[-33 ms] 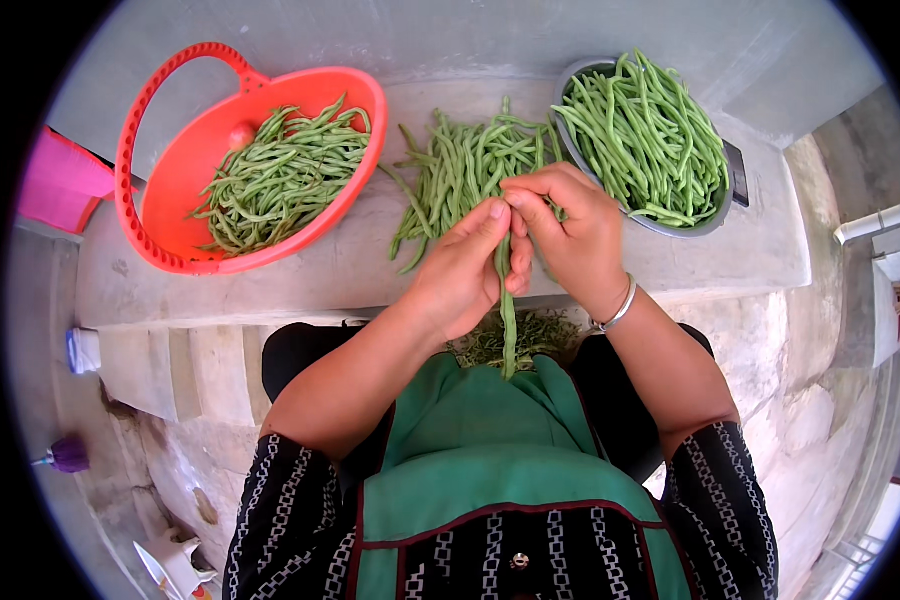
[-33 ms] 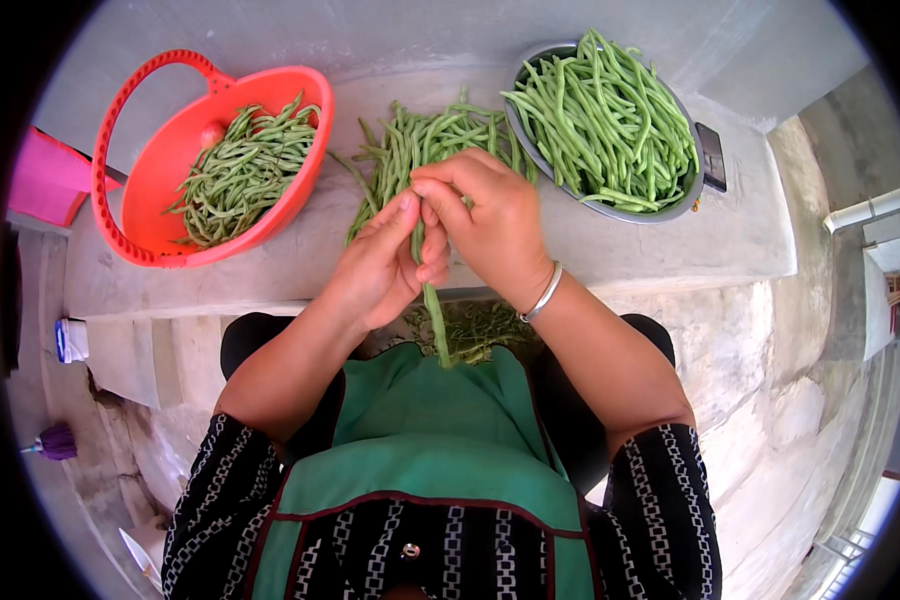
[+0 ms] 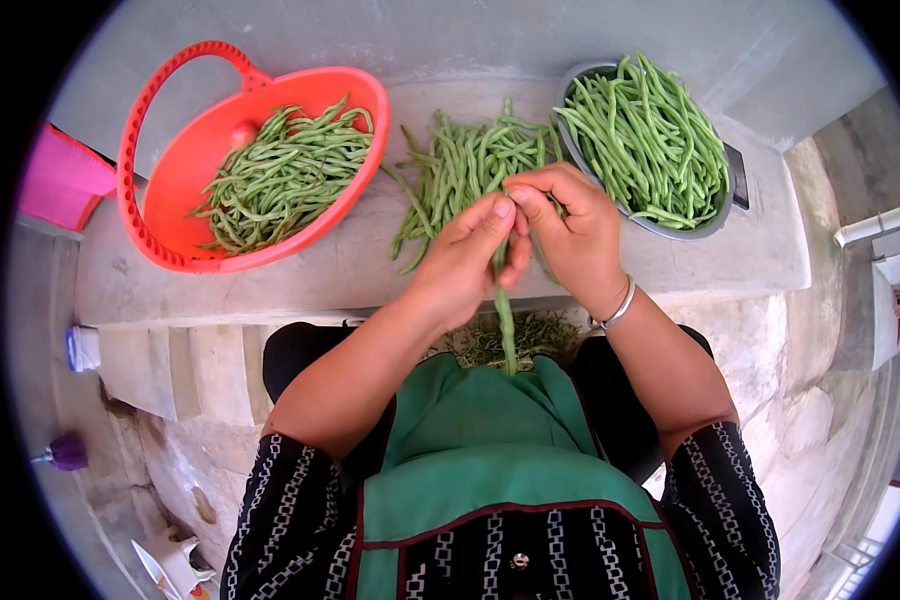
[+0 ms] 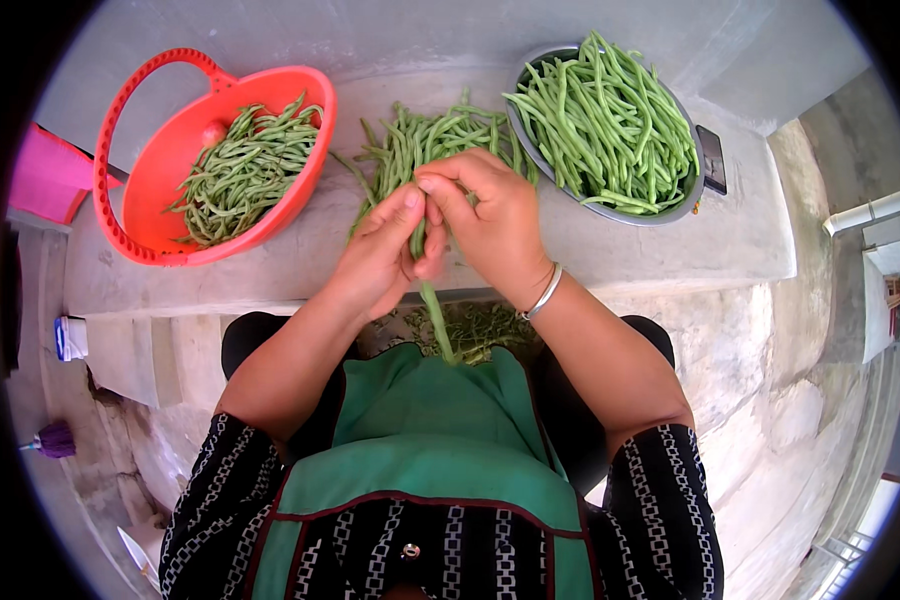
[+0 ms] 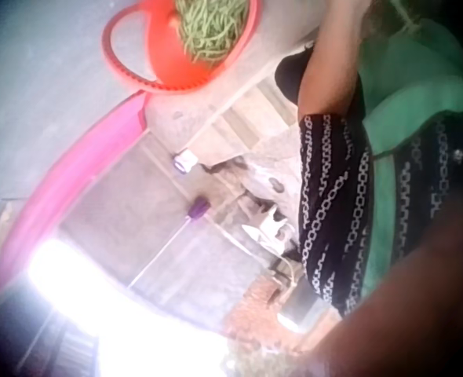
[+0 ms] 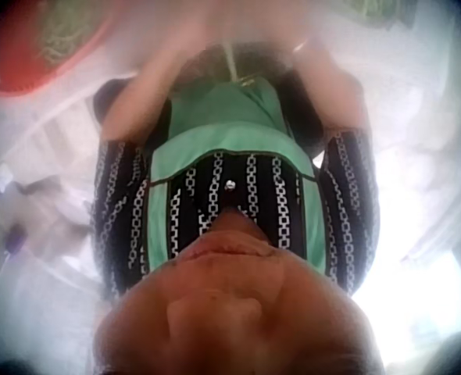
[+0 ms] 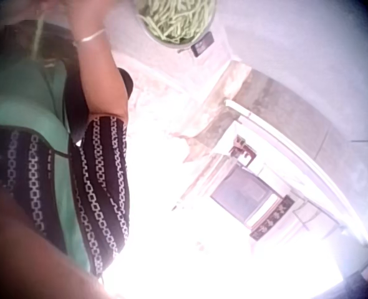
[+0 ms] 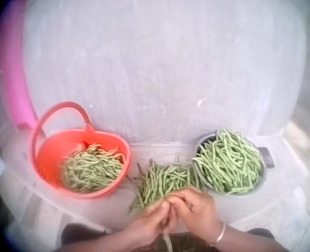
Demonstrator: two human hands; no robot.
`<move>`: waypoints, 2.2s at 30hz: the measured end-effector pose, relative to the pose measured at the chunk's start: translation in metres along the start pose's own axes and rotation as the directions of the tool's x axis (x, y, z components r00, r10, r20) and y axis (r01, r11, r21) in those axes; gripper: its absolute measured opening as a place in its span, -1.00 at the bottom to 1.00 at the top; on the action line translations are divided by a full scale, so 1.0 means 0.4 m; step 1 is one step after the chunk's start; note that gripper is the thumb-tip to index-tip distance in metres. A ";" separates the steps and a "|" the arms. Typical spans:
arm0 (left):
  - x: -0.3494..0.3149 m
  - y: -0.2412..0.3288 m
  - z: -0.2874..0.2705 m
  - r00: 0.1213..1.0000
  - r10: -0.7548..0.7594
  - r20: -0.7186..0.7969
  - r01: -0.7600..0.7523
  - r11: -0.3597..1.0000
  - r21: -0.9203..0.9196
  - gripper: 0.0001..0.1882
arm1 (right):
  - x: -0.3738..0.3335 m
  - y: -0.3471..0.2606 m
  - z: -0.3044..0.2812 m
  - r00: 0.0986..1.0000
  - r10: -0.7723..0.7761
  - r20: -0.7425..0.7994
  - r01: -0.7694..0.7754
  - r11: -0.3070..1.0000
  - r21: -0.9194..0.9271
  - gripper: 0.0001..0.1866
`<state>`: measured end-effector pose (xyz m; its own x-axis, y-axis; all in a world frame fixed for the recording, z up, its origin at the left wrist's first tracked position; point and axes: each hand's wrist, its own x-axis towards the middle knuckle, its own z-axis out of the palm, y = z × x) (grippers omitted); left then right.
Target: The person sits and trims the ends off green beans by hand, placing the trimmed beans into a red basket and the discarded ends onto the floor. They repeatedly pick up beans from a pile on the floor and a metal bowl, snap off the tips, and sort the pieces.
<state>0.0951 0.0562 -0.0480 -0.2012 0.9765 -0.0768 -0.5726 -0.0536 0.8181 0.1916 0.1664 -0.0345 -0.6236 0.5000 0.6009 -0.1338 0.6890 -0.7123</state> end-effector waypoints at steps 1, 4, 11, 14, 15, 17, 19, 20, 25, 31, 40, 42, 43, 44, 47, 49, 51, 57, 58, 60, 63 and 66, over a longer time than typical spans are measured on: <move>0.006 0.009 -0.010 1.000 0.018 0.010 -0.019 0.993 0.116 -0.69 | 0.004 0.005 0.000 1.000 0.016 0.004 -0.016 1.000 0.021 -0.88; -0.015 0.053 -0.023 0.994 -0.094 -0.051 0.103 0.965 0.239 -0.68 | 0.007 0.004 -0.024 0.974 -0.172 0.148 0.199 0.960 -0.197 -0.81; -0.018 0.038 -0.040 0.947 0.310 0.085 -0.182 0.298 0.937 -0.83 | -0.013 -0.003 -0.023 0.907 -0.213 0.365 0.389 0.755 -0.527 -0.88; -0.026 0.047 -0.042 0.917 0.328 0.226 -0.255 0.048 0.966 -0.88 | -0.026 -0.002 -0.019 0.894 -0.168 0.415 0.383 0.768 -0.513 -0.86; -0.034 0.044 -0.040 0.912 0.326 0.248 -0.270 0.023 0.963 -0.89 | -0.029 -0.009 -0.022 0.893 -0.148 0.424 0.365 0.791 -0.491 -0.87; -0.039 0.047 -0.033 0.884 0.361 0.298 -0.322 0.008 0.947 -0.90 | -0.031 -0.022 -0.029 0.910 -0.106 0.400 0.268 0.888 -0.375 -0.88; -0.045 0.058 -0.021 0.831 0.437 0.342 -0.392 0.024 0.920 -0.91 | -0.028 -0.036 -0.038 0.937 -0.047 0.346 0.105 0.983 -0.153 -0.89; -0.048 0.056 -0.018 0.807 0.469 0.358 -0.402 -0.008 0.916 -0.91 | -0.028 -0.047 -0.040 0.935 0.059 0.350 -0.058 0.998 -0.015 -0.88; -0.039 0.038 -0.012 0.654 0.700 0.286 -0.487 0.102 0.867 -0.89 | -0.018 -0.048 -0.047 0.759 0.272 0.592 -0.612 0.609 0.505 -0.85; -0.008 0.187 -0.084 0.650 0.632 -0.421 -0.599 0.768 0.226 -0.76 | -0.050 -0.051 -0.039 0.658 -0.086 0.748 0.063 0.996 0.059 -0.85; -0.049 0.288 -0.237 0.643 0.640 -0.420 -0.743 0.655 -0.138 -0.74 | -0.032 -0.009 -0.025 0.877 0.054 0.477 -0.037 0.998 -0.045 -0.63; -0.049 0.282 -0.235 0.647 0.628 -0.432 -0.733 0.669 -0.126 -0.73 | -0.049 -0.017 0.001 0.870 -0.006 0.492 -0.003 1.000 0.017 -0.68; -0.048 0.281 -0.235 0.649 0.622 -0.438 -0.728 0.675 -0.119 -0.73 | -0.056 -0.016 0.009 0.866 -0.037 0.498 0.015 0.999 0.049 -0.70; -0.046 0.280 -0.238 0.655 0.626 -0.424 -0.725 0.679 -0.117 -0.73 | -0.059 -0.009 0.009 0.826 -0.046 0.562 0.053 0.999 0.004 -0.73; -0.040 0.276 -0.227 0.643 0.613 -0.460 -0.715 0.695 -0.072 -0.73 | -0.061 -0.002 0.003 0.742 -0.068 0.667 0.170 0.981 -0.090 -0.81; -0.023 0.276 -0.159 0.592 0.571 -0.569 -0.695 0.719 -0.002 -0.74 | -0.049 -0.028 -0.012 0.768 -0.100 0.633 0.230 0.965 -0.127 -0.87; -0.031 0.261 -0.169 0.664 0.591 -0.458 -0.650 0.759 0.037 -0.74 | -0.037 -0.052 -0.031 0.751 -0.131 0.647 0.225 0.972 -0.065 -0.89; -0.013 0.239 -0.158 0.703 0.551 -0.451 -0.565 0.817 0.117 -0.76 | -0.102 -0.048 0.007 0.617 -0.162 0.770 0.332 0.941 -0.068 -0.81; -0.010 0.238 -0.160 0.719 0.528 -0.452 -0.550 0.830 0.094 -0.76 | -0.111 -0.043 0.016 0.641 -0.180 0.746 0.364 0.927 -0.088 -0.80; -0.012 0.237 -0.160 0.729 0.525 -0.439 -0.543 0.834 0.096 -0.77 | -0.103 -0.049 0.011 0.690 -0.200 0.695 0.401 0.905 -0.138 -0.79; -0.011 0.236 -0.148 0.736 0.511 -0.444 -0.523 0.846 0.107 -0.76 | -0.069 -0.070 -0.009 0.765 -0.233 0.600 0.441 0.869 -0.225 -0.81; -0.012 0.240 -0.176 0.761 0.520 -0.389 -0.533 0.842 0.083 -0.75 | -0.106 -0.036 0.029 0.766 -0.255 0.590 0.491 0.825 -0.281 -0.81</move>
<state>-0.0147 0.0316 -0.0091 -0.7596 0.6340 0.1452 -0.3089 -0.5481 0.7773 0.2108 0.1292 -0.0538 -0.8979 -0.1025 0.4281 -0.2005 0.9610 -0.1905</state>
